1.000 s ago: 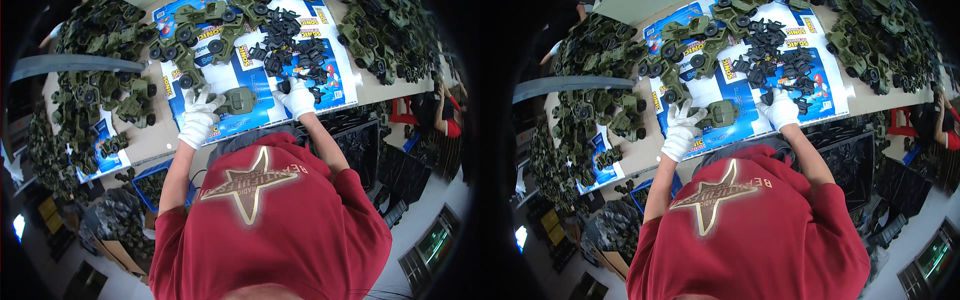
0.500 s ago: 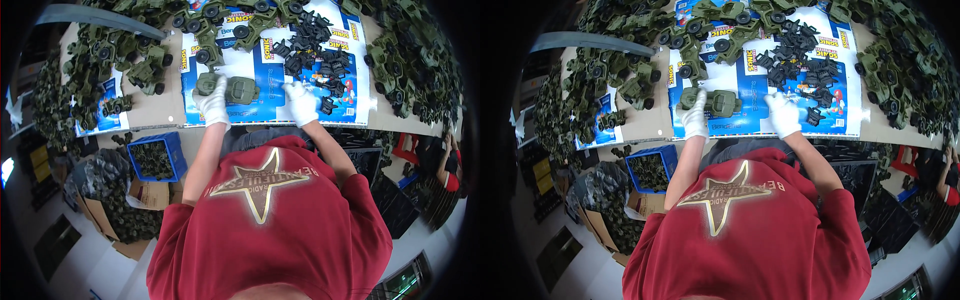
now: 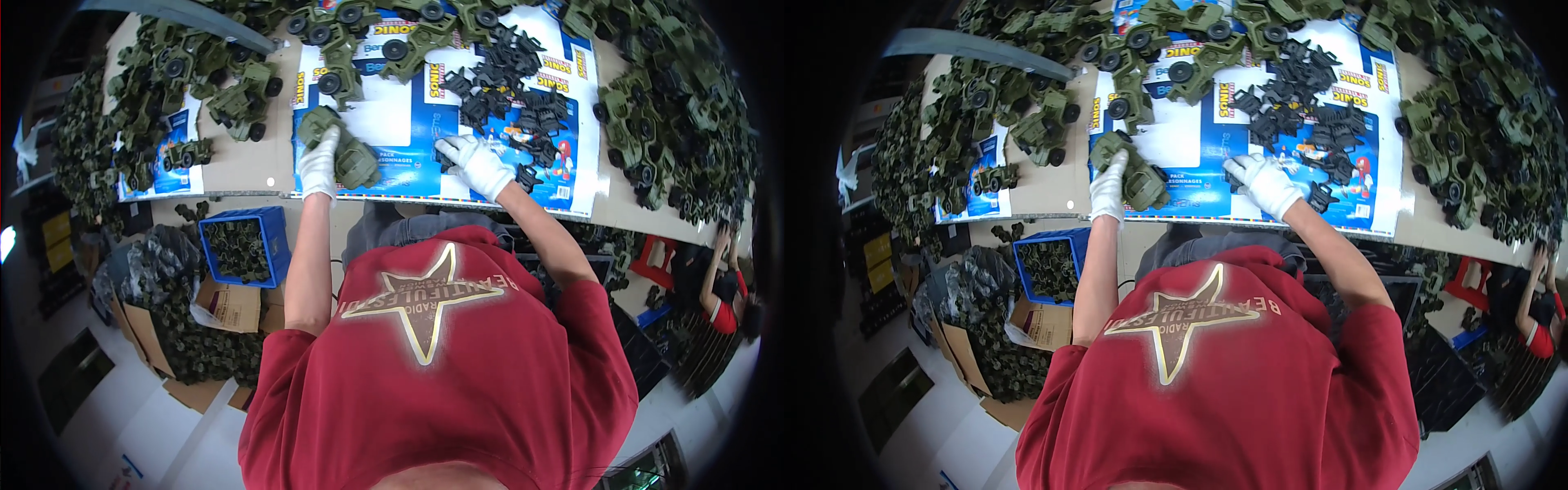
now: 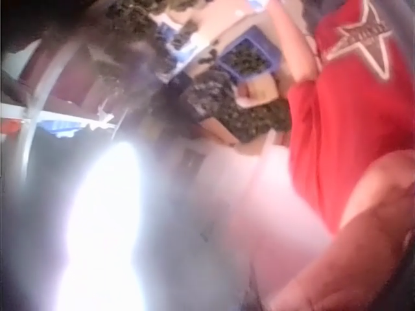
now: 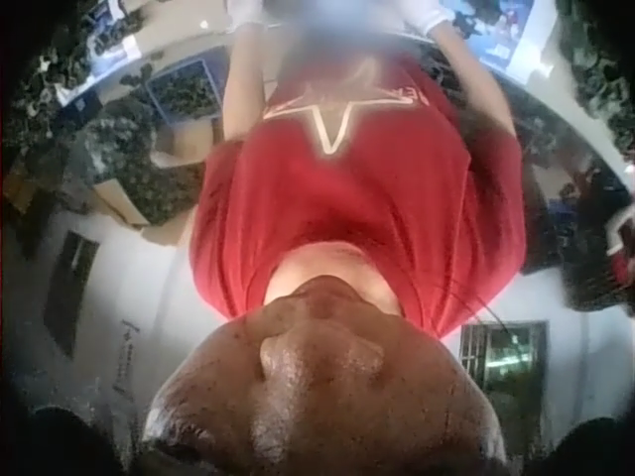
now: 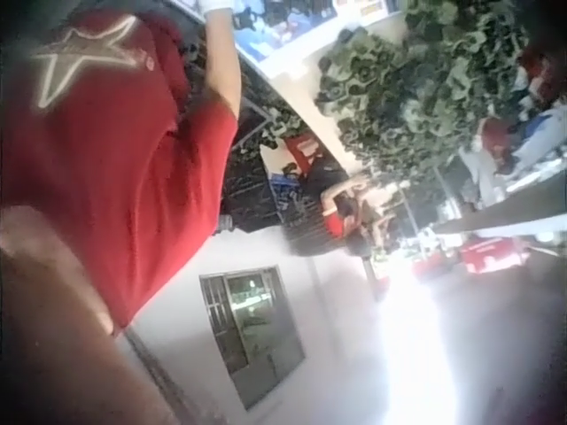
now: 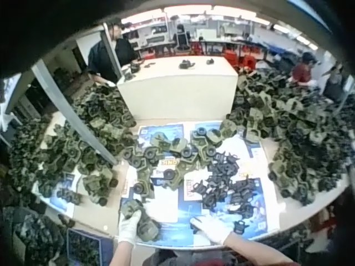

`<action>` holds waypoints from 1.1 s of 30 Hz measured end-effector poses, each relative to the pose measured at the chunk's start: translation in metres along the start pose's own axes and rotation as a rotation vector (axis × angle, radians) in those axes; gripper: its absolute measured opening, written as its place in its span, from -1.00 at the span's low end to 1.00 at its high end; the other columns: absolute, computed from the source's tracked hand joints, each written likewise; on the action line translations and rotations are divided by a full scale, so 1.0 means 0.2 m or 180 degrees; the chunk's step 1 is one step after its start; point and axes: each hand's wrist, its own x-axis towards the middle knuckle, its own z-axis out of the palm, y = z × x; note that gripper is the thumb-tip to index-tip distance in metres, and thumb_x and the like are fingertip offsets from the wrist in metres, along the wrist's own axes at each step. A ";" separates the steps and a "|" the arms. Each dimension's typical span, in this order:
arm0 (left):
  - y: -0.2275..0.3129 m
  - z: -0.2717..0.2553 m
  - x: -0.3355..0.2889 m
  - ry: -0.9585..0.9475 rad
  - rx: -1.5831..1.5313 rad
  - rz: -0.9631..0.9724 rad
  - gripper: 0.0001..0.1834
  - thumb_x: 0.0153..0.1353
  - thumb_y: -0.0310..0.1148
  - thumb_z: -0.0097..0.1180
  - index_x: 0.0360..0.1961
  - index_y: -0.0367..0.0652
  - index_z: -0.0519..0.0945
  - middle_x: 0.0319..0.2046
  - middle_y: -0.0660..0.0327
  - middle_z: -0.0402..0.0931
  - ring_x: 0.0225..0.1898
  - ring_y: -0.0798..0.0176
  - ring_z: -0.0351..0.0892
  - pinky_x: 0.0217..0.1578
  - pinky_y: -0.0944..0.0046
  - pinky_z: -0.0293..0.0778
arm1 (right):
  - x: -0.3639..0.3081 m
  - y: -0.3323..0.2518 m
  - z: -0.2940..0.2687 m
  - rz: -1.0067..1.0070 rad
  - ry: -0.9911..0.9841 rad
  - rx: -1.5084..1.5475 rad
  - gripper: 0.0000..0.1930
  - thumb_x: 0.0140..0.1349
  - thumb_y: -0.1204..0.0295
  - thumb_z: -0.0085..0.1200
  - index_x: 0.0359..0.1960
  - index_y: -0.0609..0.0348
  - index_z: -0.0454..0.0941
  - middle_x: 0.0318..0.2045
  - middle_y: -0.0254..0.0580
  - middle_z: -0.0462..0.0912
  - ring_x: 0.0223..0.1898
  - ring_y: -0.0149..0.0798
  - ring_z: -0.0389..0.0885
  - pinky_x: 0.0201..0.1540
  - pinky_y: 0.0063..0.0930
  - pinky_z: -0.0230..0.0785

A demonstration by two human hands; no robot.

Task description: Assembling the black chassis base into green toy truck bodies at an assembly station.

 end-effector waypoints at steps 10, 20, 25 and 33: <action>0.35 0.06 -0.48 -0.2451 0.0320 0.0291 -0.31 0.21 -0.37 0.25 0.33 -0.27 0.27 0.05 0.19 0.53 0.03 0.39 0.53 0.10 0.34 0.43 | 0.13 -0.13 -0.48 0.1045 0.1105 0.4503 -0.38 0.29 0.18 0.19 0.31 0.21 0.36 -0.25 -0.45 0.53 -0.30 -0.59 0.35 -0.14 -0.66 0.30; 0.49 0.18 -0.55 -0.3047 0.0447 -0.0237 -0.30 0.17 -0.36 0.30 0.30 -0.29 0.31 0.02 0.18 0.56 -0.01 0.38 0.55 0.04 0.34 0.47 | 0.12 -0.14 -0.56 0.0203 0.0509 0.5631 -0.35 0.33 0.17 0.13 0.31 0.39 0.29 0.19 -0.19 0.48 0.23 -0.38 0.37 0.28 -0.46 0.19; 0.47 0.18 -0.51 -0.3234 0.0257 -0.0181 -0.32 0.17 -0.33 0.31 0.27 -0.33 0.34 0.01 0.15 0.57 -0.02 0.38 0.56 0.04 0.35 0.48 | 0.11 -0.13 -0.56 0.0144 0.0458 0.5329 -0.32 0.30 0.14 0.14 0.31 0.39 0.30 0.21 -0.14 0.46 0.25 -0.35 0.37 0.30 -0.44 0.18; 0.46 0.17 -0.50 -0.3262 0.0204 -0.0193 -0.31 0.15 -0.28 0.34 0.25 -0.32 0.38 -0.03 0.16 0.59 -0.04 0.38 0.57 0.04 0.36 0.48 | 0.10 -0.13 -0.60 0.0191 0.0345 0.5171 -0.20 0.17 0.04 0.24 0.31 0.35 0.31 0.17 -0.16 0.51 0.20 -0.35 0.42 0.28 -0.44 0.20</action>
